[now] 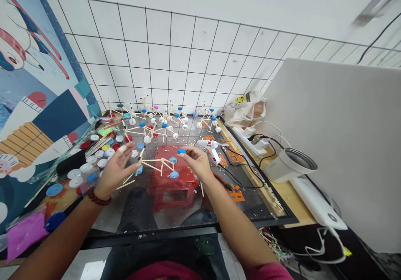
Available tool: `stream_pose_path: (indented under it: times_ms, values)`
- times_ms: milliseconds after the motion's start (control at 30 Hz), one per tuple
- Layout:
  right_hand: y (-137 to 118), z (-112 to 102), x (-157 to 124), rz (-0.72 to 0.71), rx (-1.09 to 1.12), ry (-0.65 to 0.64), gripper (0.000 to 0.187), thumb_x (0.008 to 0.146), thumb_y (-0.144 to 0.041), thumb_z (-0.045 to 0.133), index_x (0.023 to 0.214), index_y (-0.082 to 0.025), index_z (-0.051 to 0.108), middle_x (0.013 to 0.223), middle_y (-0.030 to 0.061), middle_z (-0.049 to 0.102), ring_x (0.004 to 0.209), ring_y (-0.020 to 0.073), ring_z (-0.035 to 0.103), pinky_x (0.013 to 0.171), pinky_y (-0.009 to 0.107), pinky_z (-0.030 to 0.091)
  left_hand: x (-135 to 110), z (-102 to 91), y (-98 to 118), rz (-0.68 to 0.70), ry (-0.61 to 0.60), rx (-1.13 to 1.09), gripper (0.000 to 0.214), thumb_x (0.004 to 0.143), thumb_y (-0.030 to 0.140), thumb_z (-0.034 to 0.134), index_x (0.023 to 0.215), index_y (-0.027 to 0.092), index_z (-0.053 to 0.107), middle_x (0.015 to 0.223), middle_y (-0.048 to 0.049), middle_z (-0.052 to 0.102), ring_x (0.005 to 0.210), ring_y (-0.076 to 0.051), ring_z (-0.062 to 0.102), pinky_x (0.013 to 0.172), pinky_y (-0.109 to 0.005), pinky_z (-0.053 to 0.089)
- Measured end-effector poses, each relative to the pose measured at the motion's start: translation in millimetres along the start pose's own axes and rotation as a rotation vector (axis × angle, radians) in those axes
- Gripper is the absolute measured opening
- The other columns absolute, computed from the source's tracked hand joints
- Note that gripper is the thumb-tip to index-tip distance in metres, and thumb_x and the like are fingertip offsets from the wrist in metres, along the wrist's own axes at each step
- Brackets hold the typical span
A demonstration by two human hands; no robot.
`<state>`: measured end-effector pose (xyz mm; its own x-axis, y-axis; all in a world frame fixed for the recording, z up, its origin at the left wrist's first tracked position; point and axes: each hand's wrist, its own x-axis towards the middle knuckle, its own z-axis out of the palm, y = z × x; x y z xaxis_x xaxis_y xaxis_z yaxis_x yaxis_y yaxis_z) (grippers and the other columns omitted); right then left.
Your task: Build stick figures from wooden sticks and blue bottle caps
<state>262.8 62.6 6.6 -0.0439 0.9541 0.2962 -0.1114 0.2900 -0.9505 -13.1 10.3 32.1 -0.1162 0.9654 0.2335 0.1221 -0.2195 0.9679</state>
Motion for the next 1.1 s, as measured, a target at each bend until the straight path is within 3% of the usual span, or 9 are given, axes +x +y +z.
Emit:
stream_pose_path:
  times_ms: [100,167,233,333,400,467,600,767,1100]
  values:
    - [-5.3,0.1,1.4,-0.022,-0.035,0.023,0.029,0.070,-0.043,0.079,0.086,-0.021,0.074,0.073,0.0008,0.071,0.064,0.0154,0.061,0.064,0.030,0.052,-23.1,-8.3,19.2,0.160,0.247,0.118,0.061,0.073,0.039,0.083,0.128,0.022,0.062,0.136,-0.0103,0.064,0.125,-0.029,0.060,0.113,-0.046,0.043]
    - [-14.8,5.2,-4.9,-0.106,-0.118,0.024,0.026,0.073,-0.042,0.078,0.087,-0.021,0.074,0.078,0.0026,0.073,0.070,0.0175,0.065,0.069,0.032,0.053,-49.4,-3.7,29.8,0.262,0.439,0.204,0.041,0.077,0.037,0.080,0.114,0.020,0.070,0.125,-0.0073,0.068,0.112,-0.026,0.065,0.108,-0.043,0.048]
    - [-29.0,15.3,-22.3,-0.250,-0.244,-0.020,0.018,0.077,-0.036,0.077,0.087,-0.021,0.075,0.085,0.0043,0.075,0.080,0.0191,0.068,0.078,0.034,0.053,-81.1,9.1,34.2,0.192,0.419,0.215,0.027,0.078,0.039,0.078,0.098,0.020,0.075,0.107,-0.0047,0.073,0.105,-0.024,0.067,0.101,-0.037,0.052]
    - [-50.4,33.1,-70.2,-0.486,-0.372,-0.180,0.013,0.082,-0.025,0.076,0.094,-0.023,0.074,0.091,0.0045,0.076,0.087,0.0191,0.068,0.085,0.037,0.051,-126.5,34.9,29.4,-0.146,0.230,-0.100,0.040,0.073,0.047,0.081,0.103,0.021,0.076,0.098,-0.0056,0.076,0.087,-0.021,0.071,0.085,-0.032,0.059]
    - [-58.2,39.9,-108.3,-0.527,-0.340,-0.224,0.017,0.084,-0.020,0.074,0.101,-0.023,0.072,0.092,0.0040,0.074,0.088,0.0179,0.067,0.085,0.036,0.052,-149.3,49.5,24.0,-0.321,0.115,-0.312,0.048,0.070,0.050,0.083,0.108,0.021,0.076,0.093,-0.0063,0.077,0.080,-0.020,0.071,0.078,-0.031,0.059]
    - [-59.2,40.1,-141.5,-0.534,-0.342,-0.224,0.022,0.085,-0.015,0.071,0.106,-0.023,0.069,0.095,0.0046,0.072,0.091,0.0184,0.065,0.085,0.037,0.052,-165.6,58.9,20.3,-0.436,0.003,-0.452,0.045,0.069,0.051,0.084,0.101,0.021,0.078,0.082,-0.0050,0.076,0.075,-0.018,0.068,0.074,-0.029,0.058]
    - [-53.6,29.0,-178.4,-0.549,-0.458,-0.287,0.031,0.084,-0.008,0.065,0.111,-0.022,0.065,0.101,0.0060,0.070,0.093,0.0196,0.064,0.087,0.039,0.052,-183.3,64.7,15.0,-0.503,-0.159,-0.470,0.027,0.070,0.044,0.085,0.083,0.021,0.080,0.070,-0.0014,0.069,0.067,-0.014,0.060,0.069,-0.025,0.053]
    - [-56.7,17.2,-188.8,-0.563,-0.518,-0.341,0.037,0.082,-0.004,0.064,0.115,-0.022,0.063,0.104,0.0068,0.069,0.096,0.0205,0.063,0.087,0.041,0.051,-190.6,67.1,8.6,-0.579,-0.258,-0.435,0.024,0.075,0.042,0.081,0.083,0.020,0.079,0.075,-0.0024,0.070,0.069,-0.015,0.060,0.071,-0.026,0.050]
    - [-59.6,15.7,-190.2,-0.564,-0.561,-0.419,0.043,0.087,-0.017,0.071,0.128,-0.023,0.059,0.114,0.0080,0.069,0.103,0.0220,0.063,0.095,0.044,0.051,-196.4,73.7,14.2,-0.521,-0.222,-0.455,0.021,0.076,0.039,0.080,0.073,0.019,0.078,0.073,-0.0025,0.067,0.074,-0.016,0.055,0.073,-0.026,0.047]
